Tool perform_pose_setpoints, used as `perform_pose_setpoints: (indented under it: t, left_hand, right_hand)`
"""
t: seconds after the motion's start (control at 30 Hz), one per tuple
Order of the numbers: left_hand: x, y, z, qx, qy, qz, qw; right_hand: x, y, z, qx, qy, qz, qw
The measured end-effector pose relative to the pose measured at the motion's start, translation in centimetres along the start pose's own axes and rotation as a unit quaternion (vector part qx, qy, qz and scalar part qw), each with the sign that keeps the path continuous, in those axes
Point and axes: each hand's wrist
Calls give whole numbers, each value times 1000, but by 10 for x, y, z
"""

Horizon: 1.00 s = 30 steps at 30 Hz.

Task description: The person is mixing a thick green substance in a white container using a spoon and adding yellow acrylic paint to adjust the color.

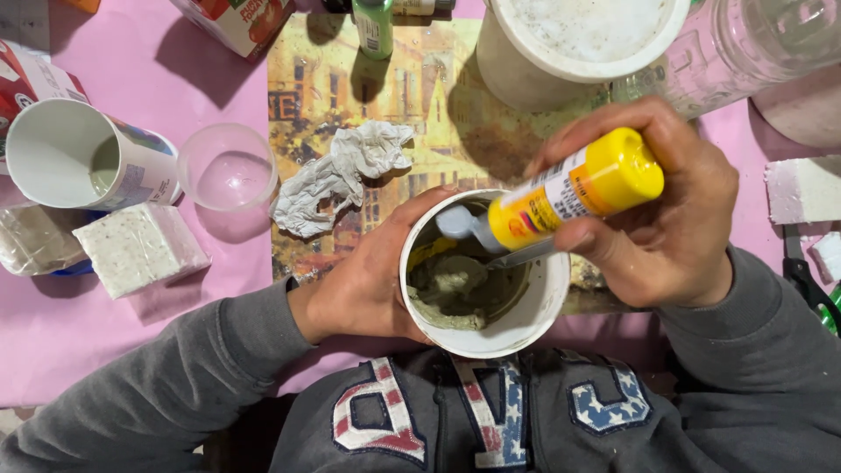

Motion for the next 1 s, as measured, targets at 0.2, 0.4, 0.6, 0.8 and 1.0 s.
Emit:
perform_pose_setpoints:
  t: [0.2,0.4,0.6,0.8,1.0]
  left_hand:
    - [2,0,-1,-13,-34,1,999]
    - [8,-15,22,-91,-175,-27,980]
    - [27,-16,47,-99,-56,67,991]
    - [38,-55,120,-144,-253,165,942]
    - [8,-85,141,-194,-147,188,952]
  right_hand:
    - [9,1,-3,-28,-38,7,999]
    - [24,-13,-2,-272,-398,141,865]
    - [37,-10,9,-246,-609,24,754]
    - [45,13,6,-162,-514,-77,839]
    - [32,13,-23,-146,-439,-2,887]
Point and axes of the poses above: each hand's wrist, its own y-axis away from the middle knuckle, its own x-axis out of the back of the hand, z = x × y, and after that the axes turned 9 degrees about -y, right-handed
